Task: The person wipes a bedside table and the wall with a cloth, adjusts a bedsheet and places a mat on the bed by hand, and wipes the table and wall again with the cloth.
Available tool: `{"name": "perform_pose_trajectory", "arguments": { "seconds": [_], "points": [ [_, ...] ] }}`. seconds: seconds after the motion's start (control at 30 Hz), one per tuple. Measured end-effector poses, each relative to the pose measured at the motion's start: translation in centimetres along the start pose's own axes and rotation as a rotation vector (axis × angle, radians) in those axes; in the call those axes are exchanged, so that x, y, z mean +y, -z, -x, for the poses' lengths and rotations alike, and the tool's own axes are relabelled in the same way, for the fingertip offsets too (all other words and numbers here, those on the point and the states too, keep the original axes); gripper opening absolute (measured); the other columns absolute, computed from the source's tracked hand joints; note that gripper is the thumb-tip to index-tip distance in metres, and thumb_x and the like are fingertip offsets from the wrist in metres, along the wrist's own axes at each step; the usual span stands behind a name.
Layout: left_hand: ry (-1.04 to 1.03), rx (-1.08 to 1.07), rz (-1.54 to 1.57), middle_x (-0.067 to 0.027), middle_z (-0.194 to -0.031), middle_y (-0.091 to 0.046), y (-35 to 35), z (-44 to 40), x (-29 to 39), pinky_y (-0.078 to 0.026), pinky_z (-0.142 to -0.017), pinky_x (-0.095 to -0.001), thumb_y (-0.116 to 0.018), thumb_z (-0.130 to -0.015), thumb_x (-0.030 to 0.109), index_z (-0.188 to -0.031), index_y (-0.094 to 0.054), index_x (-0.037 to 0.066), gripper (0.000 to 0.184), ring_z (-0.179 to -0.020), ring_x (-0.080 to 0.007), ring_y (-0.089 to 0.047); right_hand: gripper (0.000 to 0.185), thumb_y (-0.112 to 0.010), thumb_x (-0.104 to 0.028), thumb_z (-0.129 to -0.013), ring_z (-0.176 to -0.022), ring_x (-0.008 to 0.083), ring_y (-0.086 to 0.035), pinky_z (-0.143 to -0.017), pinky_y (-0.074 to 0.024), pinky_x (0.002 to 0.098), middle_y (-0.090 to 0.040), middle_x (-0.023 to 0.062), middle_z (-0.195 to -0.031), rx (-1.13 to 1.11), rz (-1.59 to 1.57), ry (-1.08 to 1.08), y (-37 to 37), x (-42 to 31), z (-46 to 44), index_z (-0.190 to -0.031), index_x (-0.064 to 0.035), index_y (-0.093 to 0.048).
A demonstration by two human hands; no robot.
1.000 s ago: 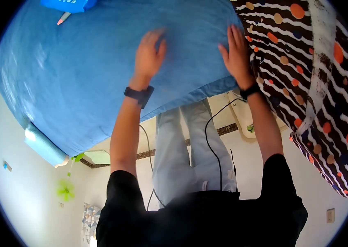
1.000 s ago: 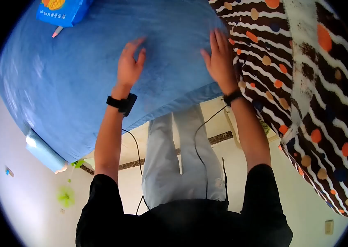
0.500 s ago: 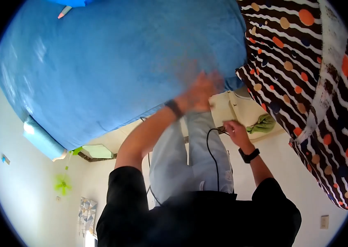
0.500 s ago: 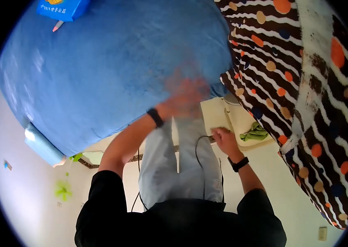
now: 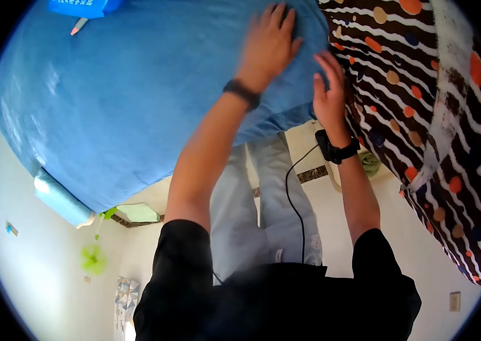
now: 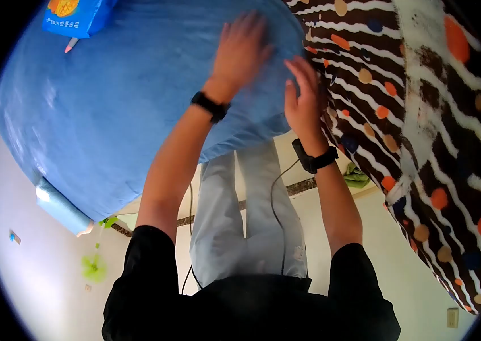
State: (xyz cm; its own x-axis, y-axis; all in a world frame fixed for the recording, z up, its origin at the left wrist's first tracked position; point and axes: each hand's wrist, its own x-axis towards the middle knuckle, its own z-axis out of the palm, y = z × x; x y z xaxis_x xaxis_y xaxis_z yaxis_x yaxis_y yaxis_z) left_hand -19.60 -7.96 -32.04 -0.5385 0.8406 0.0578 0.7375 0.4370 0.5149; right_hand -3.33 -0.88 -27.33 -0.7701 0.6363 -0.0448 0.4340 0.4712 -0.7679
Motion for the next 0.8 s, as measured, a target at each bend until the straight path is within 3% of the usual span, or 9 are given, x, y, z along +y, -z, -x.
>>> {"name": "perform_pose_trajectory", "arguments": {
  "seconds": [0.07, 0.2, 0.23, 0.3, 0.37, 0.5, 0.57, 0.63, 0.8],
  "points": [
    [0.024, -0.049, -0.136, -0.0114, -0.150, -0.039, -2.5, -0.9, 1.9, -0.022, -0.113, -0.0557, -0.060, -0.086, 0.047, -0.144, -0.040, 0.004, 0.075, -0.141, -0.0288, -0.031, 0.028, -0.052, -0.004, -0.093, -0.124, 0.0320, -0.051, -0.103, -0.0404, 0.0381, -0.057, 0.0150, -0.128, 0.112, -0.017, 0.001, 1.1, -0.4, -0.7, -0.119, -0.0028, -0.061],
    [-0.719, -0.747, -0.266, -0.0037, -0.155, -0.034, -4.9, 6.9, 7.3, -0.007, -0.119, -0.0540, -0.059, -0.085, 0.052, -0.150, -0.034, 0.018, 0.078, -0.145, -0.0233, -0.025, 0.025, -0.051, -0.001, -0.093, -0.121, 0.0302, -0.054, -0.101, -0.0425, 0.0372, -0.058, 0.0139, -0.127, 0.020, 0.019, 0.025, 4.8, -2.2, -0.4, -0.114, -0.0016, -0.064],
    [-0.748, -0.732, -0.062, -0.0022, -0.147, -0.046, -6.0, 10.2, 8.0, -0.012, -0.120, -0.0523, -0.061, -0.084, 0.045, -0.140, -0.050, 0.019, 0.063, -0.146, -0.0217, -0.022, 0.024, -0.051, -0.001, -0.093, -0.120, 0.0301, -0.054, -0.100, -0.0435, 0.0370, -0.058, 0.0138, -0.126, -0.036, -0.002, 0.024, 5.3, -2.8, 0.1, -0.113, -0.0013, -0.065],
    [-0.411, -1.504, 0.250, -0.0071, -0.110, -0.070, -4.2, 12.6, 11.0, -0.049, -0.094, -0.0432, -0.059, -0.082, 0.024, -0.103, -0.073, 0.015, 0.027, -0.115, -0.0269, -0.060, 0.023, -0.051, 0.000, -0.092, -0.117, 0.0297, -0.056, -0.097, -0.0454, 0.0365, -0.060, 0.0137, -0.124, -0.153, -0.048, 0.030, 6.3, -3.8, 1.0, -0.110, -0.0008, -0.066],
    [-0.432, -1.137, 0.655, -0.0138, -0.107, -0.069, -3.2, 15.9, 11.0, -0.051, -0.084, -0.0452, -0.055, -0.086, 0.016, -0.108, -0.069, 0.012, 0.026, -0.099, -0.0296, -0.066, 0.022, -0.051, 0.001, -0.092, -0.111, 0.0284, -0.059, -0.094, -0.0476, 0.0352, -0.061, 0.0134, -0.122, -0.178, -0.083, -0.052, 6.7, -4.9, 2.0, -0.108, -0.0003, -0.066],
    [-0.462, -0.858, 0.325, -0.0145, -0.094, -0.068, 2.6, 8.8, 8.0, -0.051, -0.076, -0.0440, -0.056, -0.084, 0.013, -0.098, -0.068, 0.006, 0.019, -0.088, -0.0313, -0.066, 0.022, -0.053, 0.003, -0.091, -0.108, 0.0272, -0.060, -0.093, -0.0484, 0.0339, -0.062, 0.0127, -0.121, -0.143, -0.134, -0.115, 5.3, -3.9, 4.7, -0.108, -0.0001, -0.066],
    [-0.252, -0.453, 0.203, -0.0143, -0.104, -0.066, 1.6, 6.5, 4.5, -0.050, -0.081, -0.0426, -0.059, -0.084, 0.016, -0.107, -0.066, 0.004, 0.026, -0.091, -0.0310, -0.064, 0.022, -0.053, 0.004, -0.090, -0.107, 0.0271, -0.061, -0.093, -0.0485, 0.0339, -0.062, 0.0126, -0.121, -0.119, -0.139, -0.155, 4.5, -4.2, 6.2, -0.107, -0.0001, -0.066],
    [-0.185, -0.026, 0.093, -0.0127, -0.132, -0.054, 0.1, 3.6, 1.2, -0.039, -0.105, -0.0510, -0.061, -0.084, 0.032, -0.124, -0.060, 0.009, 0.047, -0.126, -0.0309, -0.049, 0.021, -0.053, 0.004, -0.090, -0.106, 0.0274, -0.061, -0.092, -0.0486, 0.0341, -0.062, 0.0126, -0.120, -0.073, -0.117, -0.138, 3.9, -4.1, 7.2, -0.107, -0.0001, -0.066],
    [-0.218, -0.403, -0.143, -0.0091, -0.155, -0.030, -2.2, 5.5, 4.0, -0.017, -0.116, -0.0555, -0.059, -0.085, 0.050, -0.148, -0.036, 0.011, 0.078, -0.145, -0.0266, -0.023, 0.021, -0.053, 0.004, -0.090, -0.106, 0.0274, -0.061, -0.092, -0.0482, 0.0343, -0.064, 0.0126, -0.116, -0.063, -0.109, -0.143, 3.8, -3.6, 8.2, -0.106, 0.0002, -0.066]
  ]
}}
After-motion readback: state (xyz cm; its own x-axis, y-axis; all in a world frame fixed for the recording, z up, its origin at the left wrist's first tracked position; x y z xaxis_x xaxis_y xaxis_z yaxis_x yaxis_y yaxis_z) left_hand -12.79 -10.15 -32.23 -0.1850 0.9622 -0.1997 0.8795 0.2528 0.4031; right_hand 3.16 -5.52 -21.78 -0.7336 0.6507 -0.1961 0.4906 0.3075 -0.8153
